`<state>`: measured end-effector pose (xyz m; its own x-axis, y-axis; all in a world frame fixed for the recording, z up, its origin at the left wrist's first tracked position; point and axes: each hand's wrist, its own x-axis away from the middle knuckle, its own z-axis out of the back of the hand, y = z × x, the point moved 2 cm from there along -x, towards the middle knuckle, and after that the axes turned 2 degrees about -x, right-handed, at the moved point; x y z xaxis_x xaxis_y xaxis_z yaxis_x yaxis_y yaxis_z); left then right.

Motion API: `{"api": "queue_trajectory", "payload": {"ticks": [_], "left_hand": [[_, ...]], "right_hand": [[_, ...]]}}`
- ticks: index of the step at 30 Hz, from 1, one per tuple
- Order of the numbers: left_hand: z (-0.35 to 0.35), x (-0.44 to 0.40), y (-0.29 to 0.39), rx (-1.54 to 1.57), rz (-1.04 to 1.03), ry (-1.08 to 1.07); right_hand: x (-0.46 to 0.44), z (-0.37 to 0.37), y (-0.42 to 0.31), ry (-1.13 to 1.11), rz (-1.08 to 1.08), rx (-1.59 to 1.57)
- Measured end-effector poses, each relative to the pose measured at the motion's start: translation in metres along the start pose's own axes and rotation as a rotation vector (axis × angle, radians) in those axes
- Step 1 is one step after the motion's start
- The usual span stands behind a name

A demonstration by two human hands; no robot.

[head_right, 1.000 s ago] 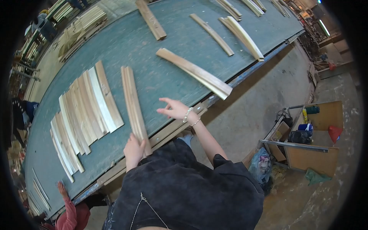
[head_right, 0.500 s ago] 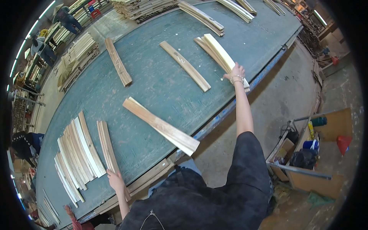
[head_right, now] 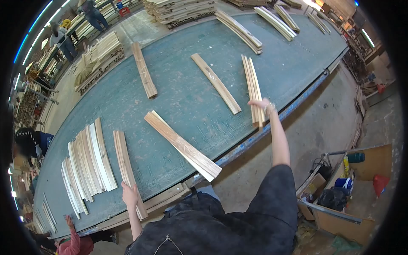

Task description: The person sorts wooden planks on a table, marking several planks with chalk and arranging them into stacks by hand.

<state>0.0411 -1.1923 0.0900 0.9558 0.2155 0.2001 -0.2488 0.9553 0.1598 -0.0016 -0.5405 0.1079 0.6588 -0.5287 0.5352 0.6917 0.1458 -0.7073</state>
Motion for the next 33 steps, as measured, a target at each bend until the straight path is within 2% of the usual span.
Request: {"api": "queue_trajectory", "payload": {"ticks": [3, 4, 7, 9, 11, 18, 19, 21, 23, 25, 27, 29, 30, 31, 33], "left_hand": [[0.007, -0.004, -0.011, 0.103, -0.012, -0.066], [0.008, -0.004, -0.015, 0.11, -0.004, -0.076], [0.015, -0.014, -0.027, 0.199, -0.067, -0.112], [0.02, -0.018, -0.036, 0.216, -0.094, -0.112], [0.029, -0.023, -0.042, 0.224, -0.117, -0.111], [0.033, -0.015, -0.062, 0.105, -0.097, -0.061], [0.033, -0.012, -0.067, 0.126, -0.108, -0.045], [0.028, -0.008, -0.076, 0.158, -0.069, -0.034], [0.026, -0.006, -0.079, 0.208, -0.052, -0.026], [0.024, -0.005, -0.082, 0.264, -0.031, -0.024], [0.018, -0.008, -0.081, 0.34, -0.227, -0.078], [0.014, -0.012, -0.08, 0.325, -0.217, -0.108], [0.014, -0.015, -0.079, 0.306, -0.222, -0.137], [0.014, -0.017, -0.079, 0.309, -0.219, -0.139], [0.015, -0.016, -0.08, 0.276, -0.248, -0.112]], "right_hand": [[0.062, -0.057, 0.003, -0.072, -0.033, -0.354], [0.07, -0.077, 0.017, -0.157, -0.018, -0.484], [0.154, -0.143, 0.004, -0.301, -0.007, -0.615], [0.201, -0.192, -0.002, -0.323, 0.068, -0.593], [0.223, -0.246, 0.006, -0.493, 0.181, -0.562], [0.318, -0.448, 0.013, -0.527, 0.325, -0.329], [0.324, -0.459, 0.007, -0.547, 0.327, -0.325], [0.336, -0.478, -0.008, -0.685, 0.183, -0.273], [0.339, -0.494, -0.009, -0.671, 0.208, -0.233], [0.325, -0.51, 0.008, -0.645, 0.425, -0.07], [0.317, -0.508, 0.014, -0.689, 0.421, -0.053], [0.316, -0.499, 0.003, -0.795, 0.567, 0.485], [0.328, -0.489, -0.013, -0.607, 0.611, 0.704], [0.333, -0.486, -0.022, -0.609, 0.611, 0.708], [0.333, -0.483, -0.03, -0.738, 0.323, 0.13]]}}
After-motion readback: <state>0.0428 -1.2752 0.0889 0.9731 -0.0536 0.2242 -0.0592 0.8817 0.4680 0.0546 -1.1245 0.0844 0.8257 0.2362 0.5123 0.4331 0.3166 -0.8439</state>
